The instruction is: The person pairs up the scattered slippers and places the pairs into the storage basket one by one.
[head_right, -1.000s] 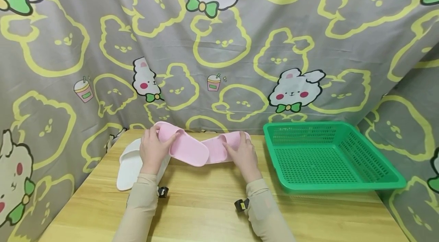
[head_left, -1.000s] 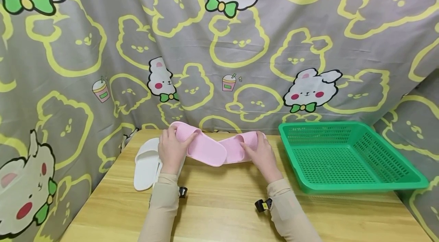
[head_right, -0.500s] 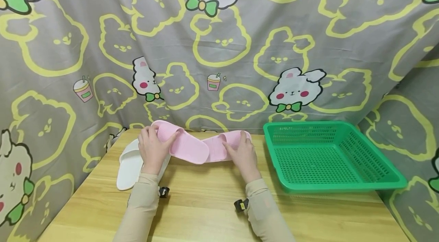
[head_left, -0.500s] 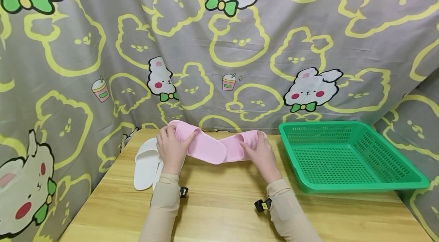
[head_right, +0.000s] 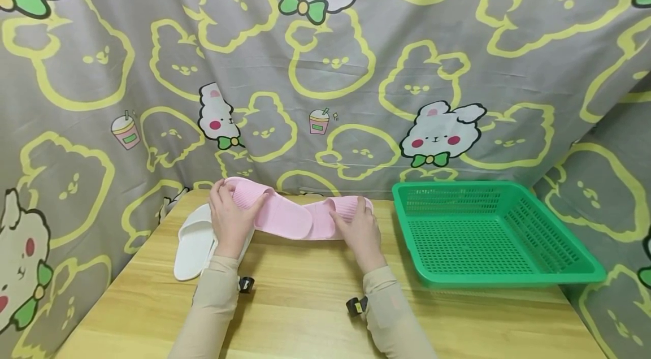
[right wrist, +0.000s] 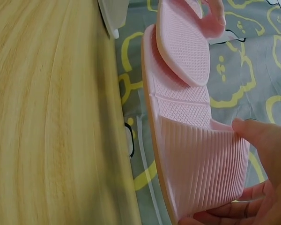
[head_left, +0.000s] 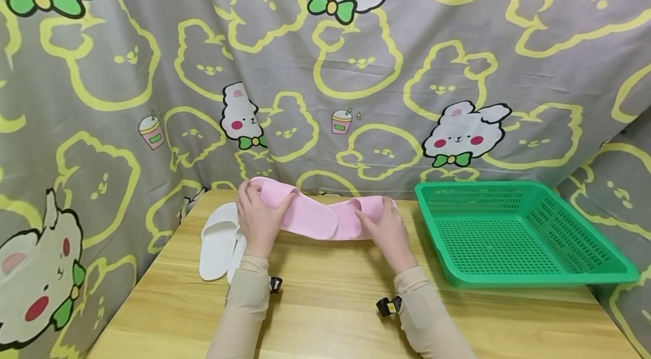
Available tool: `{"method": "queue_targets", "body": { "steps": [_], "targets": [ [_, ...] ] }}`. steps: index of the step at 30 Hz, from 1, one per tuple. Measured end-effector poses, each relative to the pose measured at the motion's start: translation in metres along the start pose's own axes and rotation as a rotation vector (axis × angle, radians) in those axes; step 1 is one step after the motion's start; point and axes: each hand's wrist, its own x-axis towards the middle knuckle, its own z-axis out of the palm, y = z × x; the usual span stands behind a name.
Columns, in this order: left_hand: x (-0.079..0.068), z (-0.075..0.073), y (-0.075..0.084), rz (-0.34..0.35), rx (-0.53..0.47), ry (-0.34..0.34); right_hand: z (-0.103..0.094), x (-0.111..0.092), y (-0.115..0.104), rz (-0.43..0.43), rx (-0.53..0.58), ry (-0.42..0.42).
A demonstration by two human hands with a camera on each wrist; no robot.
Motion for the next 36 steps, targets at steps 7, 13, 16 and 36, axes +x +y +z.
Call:
{"method": "queue_targets", "body": {
  "steps": [7, 13, 16, 36],
  "targets": [
    [-0.001, 0.000, 0.002, -0.034, -0.008, -0.019, 0.001, -0.001, -0.001, 0.005, -0.003, 0.008],
    [-0.001, 0.001, 0.003, -0.057, 0.000, -0.027, 0.001, -0.001, -0.003, 0.004, -0.006, 0.016],
    [-0.002, 0.003, 0.002, -0.060, 0.014, -0.025, 0.001, -0.002, -0.004, 0.002, -0.009, 0.022],
    [-0.011, 0.011, 0.012, -0.079, 0.063, -0.057, 0.001, -0.003, -0.005, 0.000, -0.008, 0.041]
  ]
}}
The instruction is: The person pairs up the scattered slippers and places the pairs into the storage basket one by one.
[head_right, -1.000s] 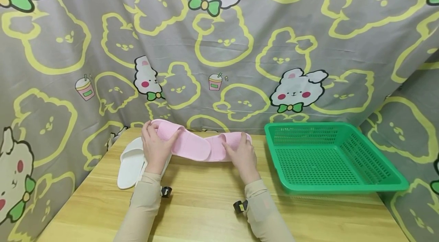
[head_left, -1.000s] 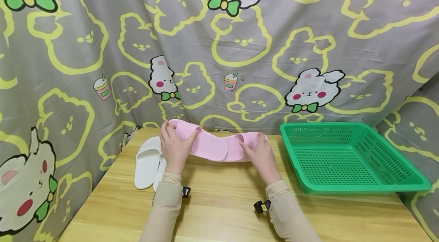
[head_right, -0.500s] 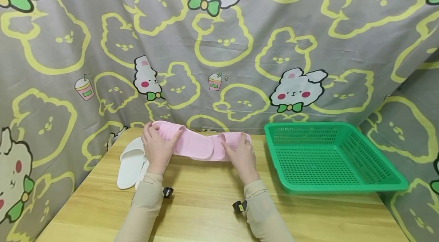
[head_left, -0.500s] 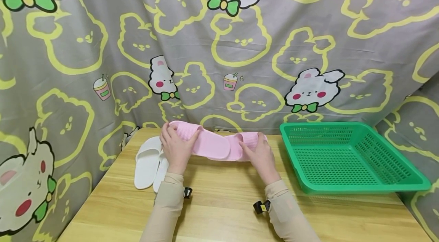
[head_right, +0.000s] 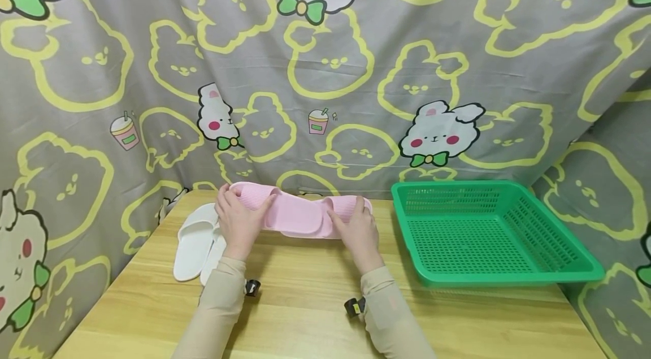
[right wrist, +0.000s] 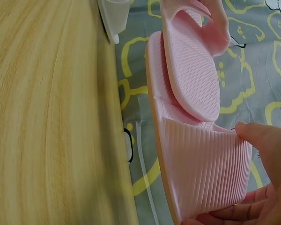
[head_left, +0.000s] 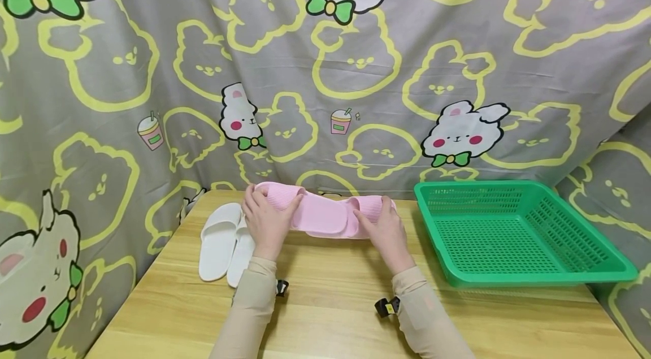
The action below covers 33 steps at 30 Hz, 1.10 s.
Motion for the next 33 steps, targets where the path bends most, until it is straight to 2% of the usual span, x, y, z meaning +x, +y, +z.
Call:
{"method": "queue_targets", "body": {
  "steps": [10, 20, 27, 33],
  "targets": [
    [-0.005, 0.005, 0.005, -0.014, 0.003, -0.039, 0.000, -0.001, -0.002, 0.020, -0.041, -0.007],
    [-0.009, 0.008, 0.008, 0.003, 0.010, -0.059, 0.001, -0.001, -0.004, 0.010, -0.112, 0.012],
    [-0.010, 0.009, 0.009, 0.031, 0.007, -0.049, 0.001, -0.001, -0.004, 0.014, -0.110, 0.010],
    [-0.012, 0.010, 0.010, 0.028, 0.026, -0.054, 0.001, -0.001, -0.005, -0.008, -0.102, 0.003]
  ]
}}
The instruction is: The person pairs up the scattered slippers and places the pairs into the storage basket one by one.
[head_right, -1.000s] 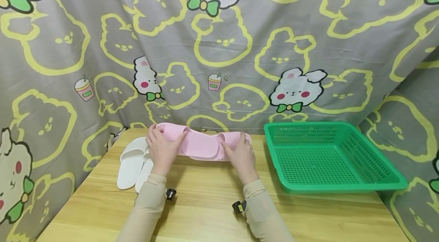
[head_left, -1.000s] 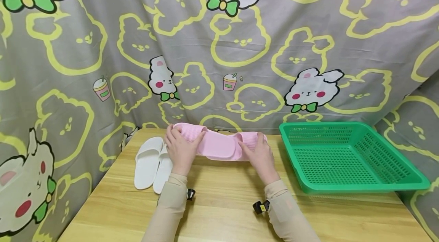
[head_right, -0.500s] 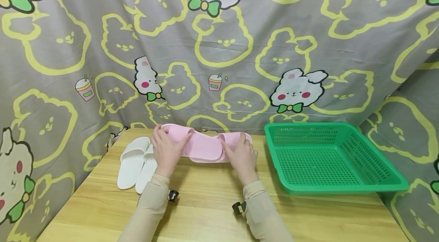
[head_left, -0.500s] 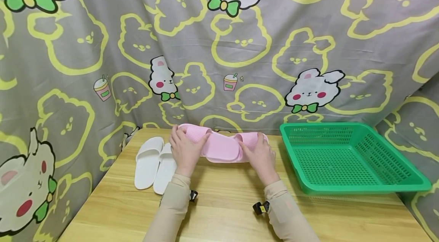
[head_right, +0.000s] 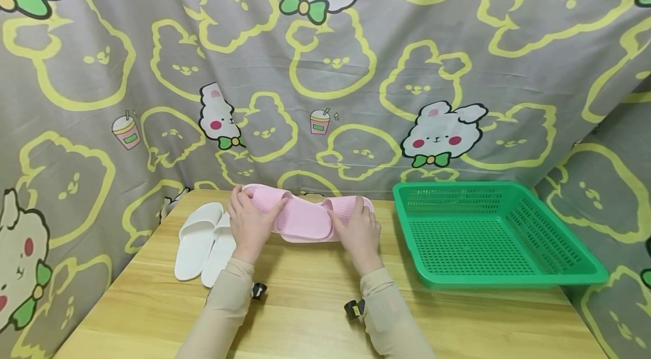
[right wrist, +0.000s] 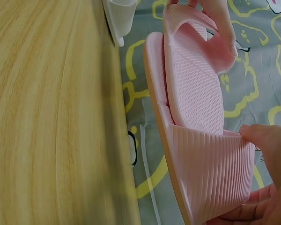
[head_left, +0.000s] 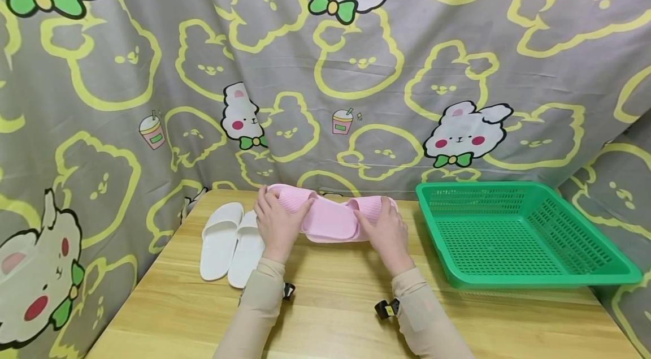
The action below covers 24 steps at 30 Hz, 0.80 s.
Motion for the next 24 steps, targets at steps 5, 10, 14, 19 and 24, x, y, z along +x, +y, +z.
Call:
{"method": "queue_targets", "body": {
  "steps": [5, 10, 14, 19, 24],
  "targets": [
    [-0.0021, 0.0017, 0.0014, -0.006, 0.001, -0.011, 0.0004, 0.0000, 0.0003, -0.010, -0.004, 0.009],
    [-0.0039, 0.0031, 0.0028, -0.006, 0.004, -0.029, 0.0001, -0.0005, 0.0007, 0.001, -0.005, -0.002],
    [-0.0049, 0.0030, 0.0042, -0.021, 0.009, -0.048, -0.0004, -0.0009, 0.0005, 0.015, -0.006, -0.017],
    [-0.0052, 0.0017, 0.0050, -0.053, 0.023, -0.084, -0.0015, -0.0013, -0.0001, 0.017, -0.009, -0.019],
    [-0.0052, 0.0010, 0.0045, -0.080, 0.049, -0.103, -0.0014, -0.0015, -0.0021, 0.004, -0.019, -0.004]
  ]
}}
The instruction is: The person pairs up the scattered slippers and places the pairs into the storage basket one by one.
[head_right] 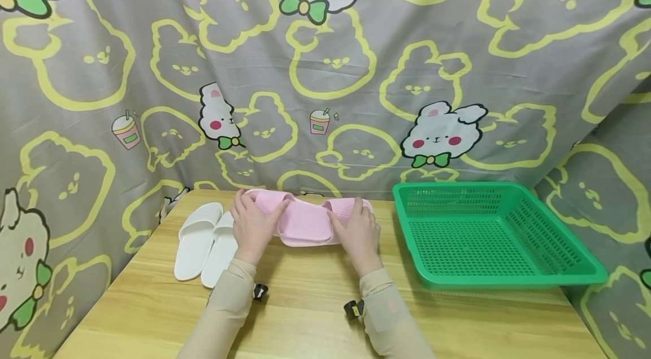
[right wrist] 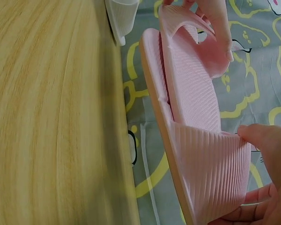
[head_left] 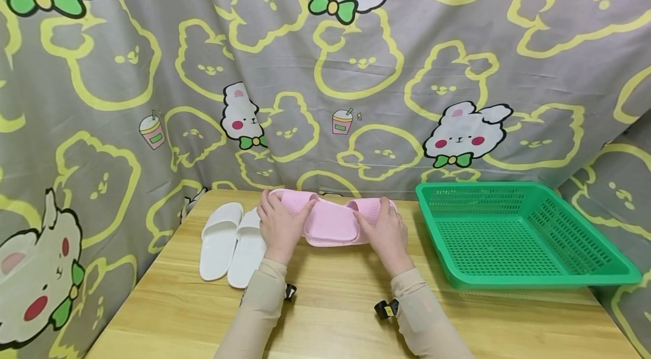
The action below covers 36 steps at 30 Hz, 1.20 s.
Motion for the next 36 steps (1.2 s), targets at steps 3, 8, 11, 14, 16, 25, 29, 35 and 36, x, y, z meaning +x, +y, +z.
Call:
{"method": "queue_targets", "body": {
  "steps": [3, 8, 11, 14, 16, 25, 29, 35, 36],
  "targets": [
    [-0.001, 0.000, 0.001, -0.011, 0.001, -0.024, 0.000, 0.000, -0.001, -0.006, -0.015, 0.009],
    [-0.003, 0.000, 0.004, -0.013, 0.010, -0.064, 0.000, -0.001, -0.002, -0.010, -0.035, 0.015],
    [-0.004, 0.000, 0.005, -0.018, 0.013, -0.084, 0.000, -0.001, -0.001, -0.010, -0.041, 0.015],
    [-0.004, -0.001, 0.005, -0.023, 0.009, -0.120, 0.000, 0.000, -0.001, -0.014, -0.050, 0.014],
    [-0.003, -0.002, 0.005, -0.021, 0.009, -0.150, 0.000, 0.001, 0.001, -0.016, -0.059, 0.015],
    [-0.003, -0.005, 0.007, 0.030, 0.028, -0.238, -0.001, 0.005, 0.009, 0.014, -0.052, 0.019],
    [-0.002, -0.008, 0.008, 0.062, 0.046, -0.255, -0.002, 0.006, 0.011, 0.021, -0.046, 0.013],
    [0.000, -0.012, 0.007, 0.084, 0.080, -0.300, -0.003, 0.008, 0.014, 0.028, -0.042, 0.023],
    [0.000, -0.012, 0.007, 0.085, 0.082, -0.307, -0.003, 0.008, 0.014, 0.030, -0.040, 0.024]
  ]
}}
